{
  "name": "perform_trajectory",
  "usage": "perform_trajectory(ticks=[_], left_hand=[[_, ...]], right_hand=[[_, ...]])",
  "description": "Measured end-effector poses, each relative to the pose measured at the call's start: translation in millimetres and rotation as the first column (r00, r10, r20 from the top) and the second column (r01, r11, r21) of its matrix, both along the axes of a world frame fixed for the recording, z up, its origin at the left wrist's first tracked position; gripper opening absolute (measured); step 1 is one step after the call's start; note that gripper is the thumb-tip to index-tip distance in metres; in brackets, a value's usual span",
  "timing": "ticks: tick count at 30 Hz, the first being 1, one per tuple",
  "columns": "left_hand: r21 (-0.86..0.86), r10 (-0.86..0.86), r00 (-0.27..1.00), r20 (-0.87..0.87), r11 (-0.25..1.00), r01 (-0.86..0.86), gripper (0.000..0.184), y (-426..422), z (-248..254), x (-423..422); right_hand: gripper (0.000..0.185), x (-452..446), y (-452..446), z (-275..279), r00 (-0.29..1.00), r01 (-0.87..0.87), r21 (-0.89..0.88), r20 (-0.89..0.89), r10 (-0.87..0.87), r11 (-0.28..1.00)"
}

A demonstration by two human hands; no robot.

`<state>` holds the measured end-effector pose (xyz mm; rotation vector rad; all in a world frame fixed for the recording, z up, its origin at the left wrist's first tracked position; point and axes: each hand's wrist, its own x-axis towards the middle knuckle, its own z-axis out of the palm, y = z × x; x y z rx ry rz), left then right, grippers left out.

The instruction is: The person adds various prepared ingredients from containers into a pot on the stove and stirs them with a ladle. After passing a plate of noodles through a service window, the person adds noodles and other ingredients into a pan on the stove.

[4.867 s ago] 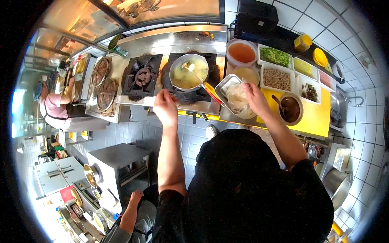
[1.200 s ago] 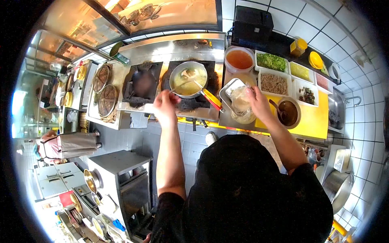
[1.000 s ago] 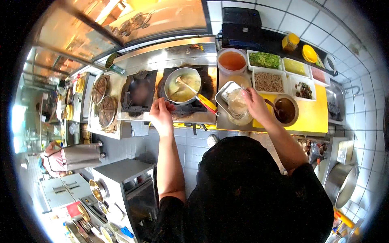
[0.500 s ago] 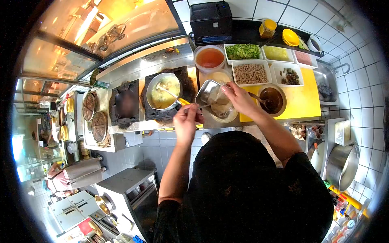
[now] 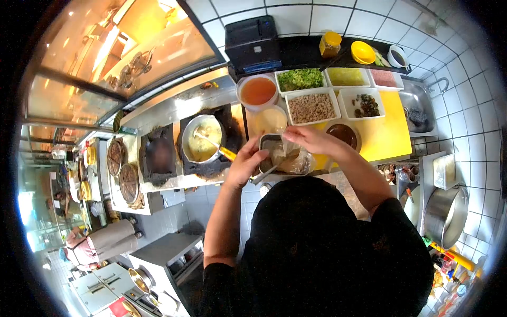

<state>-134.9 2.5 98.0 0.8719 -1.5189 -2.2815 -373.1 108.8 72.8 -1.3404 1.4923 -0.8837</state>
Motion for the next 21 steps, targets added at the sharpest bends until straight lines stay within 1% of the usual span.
perform_trajectory(ticks=[1, 2, 3, 4, 5, 8, 9, 11, 12, 13, 14, 16, 17, 19, 20, 21], left_hand=[[-0.033, -0.003, 1.000, 0.007, 0.999, 0.003, 0.057, -3, -10, -5], [-0.063, -0.006, 1.000, 0.015, 0.998, 0.007, 0.056, -5, -23, -10], [-0.073, -0.004, 0.999, 0.044, 0.997, 0.007, 0.053, -7, -35, -14], [-0.068, 0.034, 0.998, 0.049, 0.997, -0.031, 0.052, -6, -35, -19], [-0.063, 0.074, 0.996, 0.055, 0.995, -0.071, 0.050, -3, -36, -24], [-0.004, 0.226, 0.972, 0.066, 0.974, -0.227, 0.046, 0, -41, -41], [0.008, 0.268, 0.962, 0.056, 0.963, -0.269, 0.047, 0, -43, -49], [0.034, 0.327, 0.945, 0.019, 0.944, -0.327, 0.051, -4, -47, -68], [0.060, 0.356, 0.935, -0.008, 0.933, -0.354, 0.050, -5, -47, -80], [0.088, 0.385, 0.922, -0.034, 0.920, -0.381, 0.049, -3, -44, -92], [0.115, 0.414, 0.908, -0.058, 0.907, -0.406, 0.049, -2, -40, -105], [0.107, 0.424, 0.898, -0.115, 0.904, -0.413, 0.044, -3, -30, -133], [0.102, 0.433, 0.891, -0.137, 0.901, -0.422, 0.043, -4, -26, -148], [0.128, 0.434, 0.881, -0.190, 0.900, -0.416, 0.042, -13, -25, -177], [0.137, 0.464, 0.867, -0.181, 0.885, -0.445, 0.043, -18, -24, -193], [0.148, 0.495, 0.851, -0.172, 0.868, -0.475, 0.043, -24, -23, -210]], right_hand=[[0.038, -5, -1, -1, 1.000, 0.016, 0.013, -0.020, -0.016, 1.000], [0.033, -11, -2, -6, 0.993, 0.056, -0.146, -0.097, -0.071, 0.988], [0.028, -17, -3, -12, 0.977, 0.080, -0.298, -0.165, -0.134, 0.951], [0.023, -21, -4, -10, 0.953, 0.086, -0.442, -0.223, -0.203, 0.893], [0.023, -29, -5, -8, 0.955, 0.092, -0.422, -0.219, -0.199, 0.902], [0.031, -39, 5, 7, 0.921, 0.040, -0.576, -0.295, -0.253, 0.817], [0.043, -45, 11, 11, 0.918, 0.005, -0.476, -0.346, -0.193, 0.879], [0.042, -44, 15, 21, 0.868, 0.011, -0.541, -0.412, -0.276, 0.841], [0.042, -45, 16, 24, 0.839, 0.009, -0.572, -0.442, -0.318, 0.820], [0.041, -50, 18, 26, 0.786, -0.051, -0.479, -0.560, -0.260, 0.877], [0.041, -53, 20, 28, 0.756, -0.031, -0.492, -0.581, -0.301, 0.870], [0.040, -58, 29, 38, 0.688, 0.006, -0.520, -0.618, -0.381, 0.854], [0.038, -62, 34, 42, 0.722, 0.060, -0.514, -0.569, -0.393, 0.856], [0.037, -67, 48, 45, 0.727, 0.176, -0.539, -0.494, -0.478, 0.824], [0.036, -69, 56, 45, 0.724, 0.232, -0.546, -0.456, -0.517, 0.805], [0.036, -73, 65, 44, 0.712, 0.263, -0.525, -0.460, -0.530, 0.809]])
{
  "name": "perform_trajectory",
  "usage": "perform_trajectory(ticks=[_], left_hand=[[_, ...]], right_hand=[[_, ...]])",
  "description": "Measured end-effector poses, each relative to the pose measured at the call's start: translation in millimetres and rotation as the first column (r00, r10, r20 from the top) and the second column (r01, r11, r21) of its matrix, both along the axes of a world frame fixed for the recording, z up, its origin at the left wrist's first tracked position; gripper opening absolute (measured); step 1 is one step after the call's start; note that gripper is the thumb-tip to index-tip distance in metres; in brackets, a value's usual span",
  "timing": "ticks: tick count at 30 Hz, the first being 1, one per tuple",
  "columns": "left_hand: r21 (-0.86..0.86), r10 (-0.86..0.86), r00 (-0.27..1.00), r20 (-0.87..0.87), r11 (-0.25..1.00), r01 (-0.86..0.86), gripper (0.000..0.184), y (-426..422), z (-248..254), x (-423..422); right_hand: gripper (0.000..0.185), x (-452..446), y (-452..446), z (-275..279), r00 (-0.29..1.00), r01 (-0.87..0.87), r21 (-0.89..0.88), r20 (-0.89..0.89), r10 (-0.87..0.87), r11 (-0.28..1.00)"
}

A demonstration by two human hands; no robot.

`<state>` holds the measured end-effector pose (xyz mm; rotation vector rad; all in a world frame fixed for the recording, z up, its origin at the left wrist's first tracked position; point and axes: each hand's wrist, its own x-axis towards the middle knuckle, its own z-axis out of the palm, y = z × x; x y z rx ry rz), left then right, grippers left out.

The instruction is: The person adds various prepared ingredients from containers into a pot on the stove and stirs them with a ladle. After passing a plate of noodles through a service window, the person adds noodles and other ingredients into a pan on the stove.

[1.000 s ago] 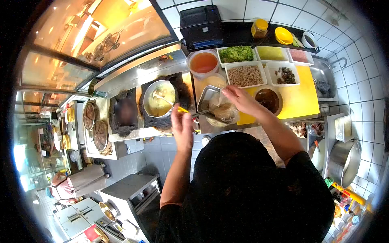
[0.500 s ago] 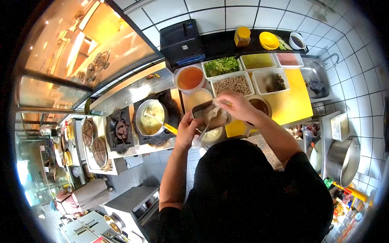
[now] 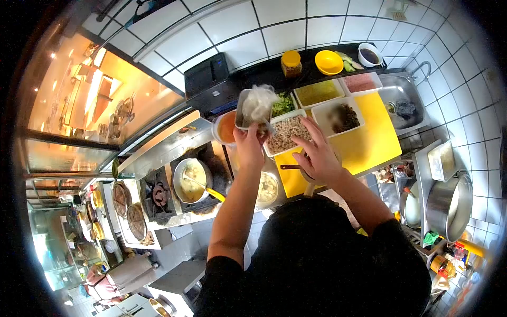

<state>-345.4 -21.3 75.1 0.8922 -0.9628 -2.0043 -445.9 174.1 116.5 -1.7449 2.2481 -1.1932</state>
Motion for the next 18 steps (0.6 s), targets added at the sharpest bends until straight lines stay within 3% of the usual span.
perform_trajectory(ticks=[2, 4, 8, 11, 14, 16, 18], left_hand=[[-0.020, 0.002, 1.000, -0.028, 1.000, -0.003, 0.051, -27, -24, -36], [0.050, 0.075, 0.995, 0.059, 0.996, -0.078, 0.053, -44, -35, -75], [0.152, 0.180, 0.963, 0.201, 0.965, -0.212, 0.068, -52, -25, -118], [0.216, 0.155, 0.936, 0.315, 0.949, -0.229, 0.069, -43, -18, -117], [0.194, 0.113, 0.976, 0.185, 0.970, -0.149, 0.073, -11, -19, -72], [0.026, -0.112, 0.994, -0.009, 0.993, 0.112, 0.073, -3, -44, -7], [-0.336, -0.110, 0.942, 0.318, 0.916, 0.221, 0.068, 8, -57, 49]], right_hand=[[0.038, -6, 20, -10, 0.998, 0.059, 0.010, -0.006, -0.059, 0.998], [0.039, -11, 42, -33, 0.992, 0.123, 0.028, -0.046, -0.121, 0.992], [0.040, -9, 82, -51, 0.974, 0.209, 0.092, 0.063, -0.216, 0.973], [0.040, -9, 109, -74, 0.943, 0.312, 0.131, 0.082, -0.324, 0.941], [0.040, -6, 129, -95, 0.906, 0.398, 0.152, 0.090, -0.413, 0.905], [0.040, -3, 133, -99, 0.896, 0.426, 0.166, 0.056, -0.440, 0.889], [0.039, -1, 130, -103, 0.893, 0.429, 0.180, 0.067, -0.446, 0.885]])
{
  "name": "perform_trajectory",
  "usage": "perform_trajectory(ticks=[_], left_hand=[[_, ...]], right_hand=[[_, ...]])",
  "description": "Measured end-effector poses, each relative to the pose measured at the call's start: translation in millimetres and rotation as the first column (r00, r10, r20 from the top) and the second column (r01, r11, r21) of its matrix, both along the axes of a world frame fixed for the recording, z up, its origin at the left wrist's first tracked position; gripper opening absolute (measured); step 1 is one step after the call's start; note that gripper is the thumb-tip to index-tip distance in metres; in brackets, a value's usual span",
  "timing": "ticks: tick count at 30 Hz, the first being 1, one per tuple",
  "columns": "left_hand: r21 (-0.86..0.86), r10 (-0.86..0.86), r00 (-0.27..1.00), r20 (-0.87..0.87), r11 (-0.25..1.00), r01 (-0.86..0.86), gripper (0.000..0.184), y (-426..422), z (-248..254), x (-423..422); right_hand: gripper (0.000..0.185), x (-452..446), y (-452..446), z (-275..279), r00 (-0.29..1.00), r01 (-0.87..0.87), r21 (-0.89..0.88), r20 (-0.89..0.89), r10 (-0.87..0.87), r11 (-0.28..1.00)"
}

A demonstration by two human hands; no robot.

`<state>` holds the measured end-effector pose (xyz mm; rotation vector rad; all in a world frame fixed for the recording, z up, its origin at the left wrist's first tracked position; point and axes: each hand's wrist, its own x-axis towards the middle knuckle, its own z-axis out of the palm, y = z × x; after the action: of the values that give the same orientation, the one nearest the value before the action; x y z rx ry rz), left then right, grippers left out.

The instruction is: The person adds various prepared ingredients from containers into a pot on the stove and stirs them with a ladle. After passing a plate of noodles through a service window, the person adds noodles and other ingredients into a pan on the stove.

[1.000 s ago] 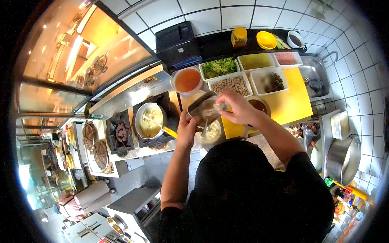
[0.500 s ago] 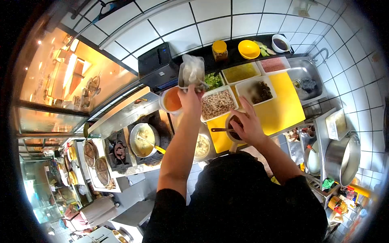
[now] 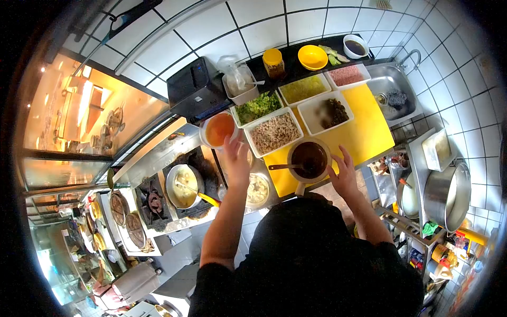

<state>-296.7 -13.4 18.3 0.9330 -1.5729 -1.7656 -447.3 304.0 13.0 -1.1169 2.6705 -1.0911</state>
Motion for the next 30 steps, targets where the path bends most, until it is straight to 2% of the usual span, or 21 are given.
perform_trajectory(ticks=[1, 3, 4, 6, 7, 9, 11, 13, 14, 15, 18, 19, 20, 21, 22, 26, 27, 28, 29, 30], left_hand=[[0.001, 0.068, 0.998, -0.003, 0.998, -0.068, 0.062, 12, 5, 32], [-0.164, 0.130, 0.989, 0.066, 0.979, -0.118, 0.064, 22, -1, 97], [-0.187, 0.212, 0.967, 0.142, 0.965, -0.184, 0.063, 30, 0, 128], [-0.093, 0.293, 0.942, 0.163, 0.955, -0.281, 0.060, 45, 8, 182], [-0.126, 0.284, 0.955, 0.082, 0.954, -0.273, 0.060, 51, 7, 203], [-0.206, 0.427, 0.871, 0.242, 0.900, -0.384, 0.056, 71, 20, 229], [-0.219, 0.509, 0.832, 0.221, 0.857, -0.467, 0.054, 88, 23, 244], [-0.220, 0.564, 0.796, 0.220, 0.824, -0.523, 0.052, 102, 20, 258], [-0.217, 0.580, 0.782, 0.229, 0.813, -0.540, 0.051, 109, 17, 266], [-0.215, 0.603, 0.761, 0.237, 0.797, -0.565, 0.050, 118, 16, 273], [-0.227, 0.669, 0.688, 0.280, 0.743, -0.629, 0.048, 149, 5, 292], [-0.207, 0.706, 0.659, 0.260, 0.707, -0.676, 0.047, 159, -4, 296], [-0.171, 0.735, 0.626, 0.260, 0.673, -0.720, 0.048, 167, -6, 299], [-0.228, 0.752, 0.585, 0.305, 0.654, -0.721, 0.047, 174, -7, 300], [-0.229, 0.772, 0.552, 0.314, 0.626, -0.745, 0.047, 180, -8, 302], [-0.236, 0.813, 0.475, 0.337, 0.561, -0.794, 0.045, 187, -8, 300], [-0.212, 0.812, 0.476, 0.339, 0.558, -0.802, 0.045, 187, -7, 298], [-0.225, 0.819, 0.467, 0.333, 0.550, -0.804, 0.044, 186, -8, 298], [-0.238, 0.808, 0.480, 0.342, 0.569, -0.787, 0.045, 185, -8, 299], [-0.232, 0.809, 0.475, 0.345, 0.564, -0.792, 0.045, 184, -7, 297]], right_hand=[[0.039, -1, -4, -1, 1.000, 0.001, 0.004, 0.005, -0.001, 1.000], [0.042, -6, -23, 9, 0.999, 0.004, 0.004, 0.048, -0.004, 1.000], [0.043, -11, -36, 14, 0.998, 0.003, 0.003, 0.068, -0.003, 1.000], [0.045, -34, -69, 13, 0.998, -0.057, -0.075, -0.004, 0.057, 0.996], [0.046, -50, -89, 13, 0.995, -0.095, -0.114, -0.043, 0.091, 0.989], [0.048, -88, -138, 22, 0.965, -0.204, -0.308, -0.225, 0.137, 0.929], [0.048, -118, -194, 36, 0.984, -0.028, -0.240, -0.177, -0.015, 0.970], [0.052, -149, -242, 45, 0.997, 0.072, -0.297, 0.022, -0.069, 0.952], [0.054, -166, -264, 47, 0.995, 0.089, -0.268, 0.066, -0.074, 0.959], [0.057, -180, -281, 46, 0.992, 0.094, -0.240, 0.109, -0.070, 0.966], [0.061, -211, -320, 27, 0.996, 0.062, -0.064, 0.066, -0.058, 0.996], [0.063, -233, -333, -1, 0.978, -0.010, -0.207, 0.200, 0.052, 0.978], [0.064, -240, -343, -9, 0.961, -0.017, -0.186, 0.269, 0.067, 0.982], [0.067, -224, -346, 11, 0.967, -0.046, -0.133, 0.245, 0.078, 0.990], [0.066, -207, -348, 31, 0.980, 0.003, 0.012, 0.200, -0.006, 1.000], [0.073, -227, -379, -4, 0.971, 0.006, -0.177, 0.236, 0.037, 0.984], [0.072, -206, -376, 15, 0.873, 0.102, -0.262, 0.486, 0.039, 0.960], [0.069, -205, -379, 17, 0.856, 0.123, -0.244, 0.517, 0.022, 0.962], [0.068, -183, -371, 43, 0.874, 0.114, -0.147, 0.485, -0.029, 0.983], [0.068, -195, -376, 28, 0.843, 0.081, -0.220, 0.536, 0.051, 0.972]])
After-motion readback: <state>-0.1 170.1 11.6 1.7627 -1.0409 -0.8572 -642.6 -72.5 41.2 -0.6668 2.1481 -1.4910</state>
